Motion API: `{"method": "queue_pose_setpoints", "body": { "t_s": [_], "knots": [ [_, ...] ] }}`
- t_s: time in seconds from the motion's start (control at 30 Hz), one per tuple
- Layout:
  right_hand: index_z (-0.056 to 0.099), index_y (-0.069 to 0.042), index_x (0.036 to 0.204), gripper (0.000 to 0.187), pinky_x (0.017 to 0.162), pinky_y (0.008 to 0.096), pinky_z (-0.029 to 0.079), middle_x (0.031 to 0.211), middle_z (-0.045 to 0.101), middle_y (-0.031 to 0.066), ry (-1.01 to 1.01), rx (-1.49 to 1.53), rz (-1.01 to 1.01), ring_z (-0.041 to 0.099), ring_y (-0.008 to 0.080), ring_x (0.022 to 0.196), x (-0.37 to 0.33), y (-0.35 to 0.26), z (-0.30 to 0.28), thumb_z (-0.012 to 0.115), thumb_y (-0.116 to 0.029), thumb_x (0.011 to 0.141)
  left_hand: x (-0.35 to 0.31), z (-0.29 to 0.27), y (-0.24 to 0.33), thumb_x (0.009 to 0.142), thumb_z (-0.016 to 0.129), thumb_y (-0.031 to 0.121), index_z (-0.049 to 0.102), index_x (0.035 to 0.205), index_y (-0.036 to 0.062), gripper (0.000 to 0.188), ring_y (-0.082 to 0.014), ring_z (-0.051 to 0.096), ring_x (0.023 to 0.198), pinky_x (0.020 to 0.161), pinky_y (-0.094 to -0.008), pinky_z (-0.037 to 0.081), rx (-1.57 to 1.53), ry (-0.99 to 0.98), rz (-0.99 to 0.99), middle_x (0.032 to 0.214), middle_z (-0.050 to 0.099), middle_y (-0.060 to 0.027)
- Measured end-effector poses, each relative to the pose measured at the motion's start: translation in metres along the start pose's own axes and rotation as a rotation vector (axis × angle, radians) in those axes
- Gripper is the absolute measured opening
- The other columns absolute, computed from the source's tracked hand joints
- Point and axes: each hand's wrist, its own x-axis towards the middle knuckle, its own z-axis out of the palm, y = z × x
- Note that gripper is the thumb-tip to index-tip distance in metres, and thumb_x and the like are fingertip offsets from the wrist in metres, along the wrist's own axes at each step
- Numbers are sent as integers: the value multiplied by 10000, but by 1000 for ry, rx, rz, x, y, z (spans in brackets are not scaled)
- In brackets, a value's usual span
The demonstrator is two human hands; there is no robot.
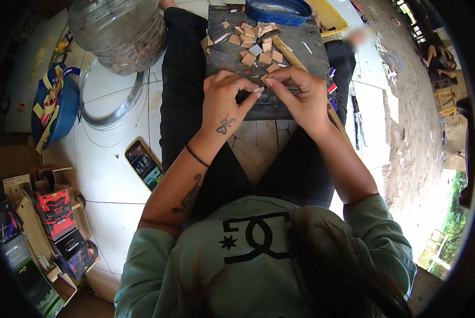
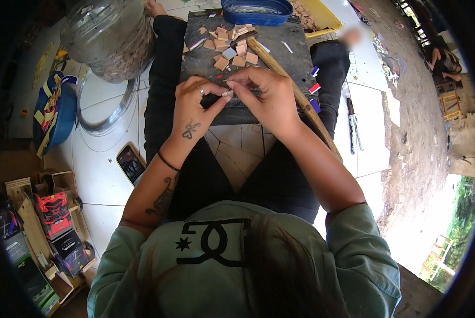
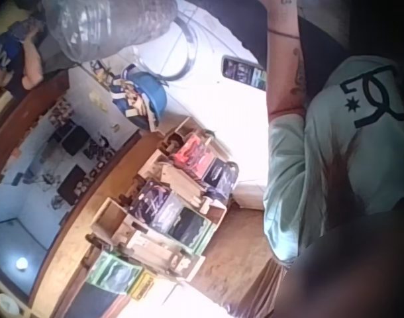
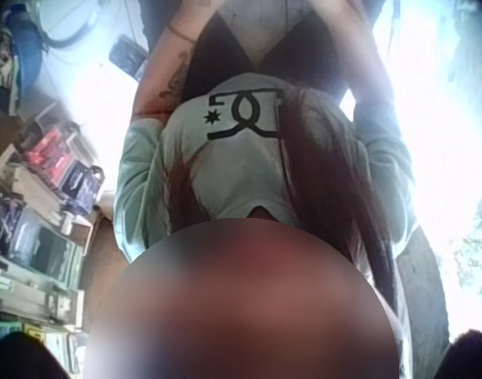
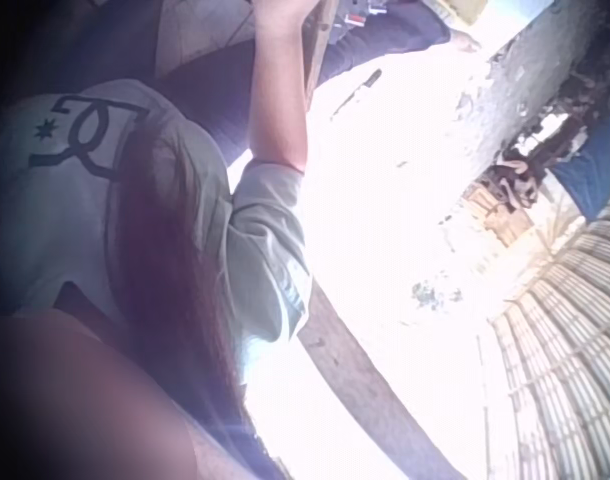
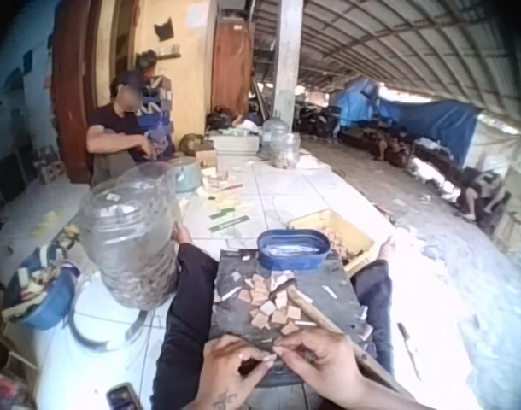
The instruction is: The person sits on the floor and repeatedly uses a hammer to split small rectangular wooden blocks on a dark work surface. They pick up blocks from a large plastic container, place them on the surface, strike them with the hammer, and then separate the split pieces by hand.
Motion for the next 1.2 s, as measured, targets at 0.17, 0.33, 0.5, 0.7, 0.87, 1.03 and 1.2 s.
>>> {"method": "queue_pose_setpoints", "body": {
  "t_s": [0.17, 0.33, 0.5, 0.7, 0.87, 1.03, 1.2],
  "knots": [
    [695, 14, 926, 114, 674, 277, 561, 864, 716, 104, -14, -60, -15, 701, 164, 746, 0, -1, -2, 714, -22, 819, 0, 1, 0, 731, 784, 147, 718, 780, 104, 93, -176, 601, 870, 897, -355, 362, -14, 4, -5, 803, 704, 13],
    [679, -3, 895, 87, 681, 312, 548, 849, 702, 112, -33, -149, -170, 694, 234, 759, 2, -3, -2, 708, -25, 816, 0, 1, 0, 728, 785, 147, 721, 782, 104, 94, -174, 602, 872, 895, -354, 362, -11, 0, -11, 818, 709, 13],
    [661, -12, 876, 83, 704, 341, 537, 841, 695, 116, -71, -180, -250, 682, 280, 769, 4, -4, -4, 707, -33, 810, 3, -2, 4, 741, 771, 137, 716, 799, 93, 91, -194, 606, 865, 873, -353, 378, -8, -18, -13, 811, 695, -1],
    [663, -13, 942, 157, 792, 376, 520, 925, 691, 131, -95, -206, -197, 667, 308, 867, 4, -4, -8, 720, -89, 817, 5, 3, 6, 789, 720, 86, 692, 813, 30, 68, -270, 610, 792, 784, -364, 450, -124, 28, 52, 814, 643, -83],
    [543, -33, 1214, 484, 926, 443, 450, 1146, 563, 176, 50, -817, 3, 548, 375, 1073, -32, 0, -56, 740, -139, 785, 5, 7, 6, 819, 715, 60, 672, 810, 1, 73, -221, 629, 714, 649, -302, 474, -208, 24, 7, 792, 641, -92],
    [440, -50, 1288, 509, 822, 497, 505, 1188, 514, 222, -83, -808, 383, 597, 453, 1001, -86, 18, -84, 637, -12, 820, 3, 7, 4, 830, 721, 76, 672, 818, -1, 92, -190, 621, 673, 588, -298, 476, -213, 39, 37, 777, 639, -83],
    [441, -100, 1363, 459, 960, 441, 472, 1304, 558, 180, -102, -528, 317, 577, 353, 1188, -91, 23, -94, 534, 6, 927, 2, 9, 4, 831, 702, 99, 673, 824, -7, 110, -295, 627, 710, 618, -351, 486, -226, 94, 111, 812, 628, -126]
  ]
}}
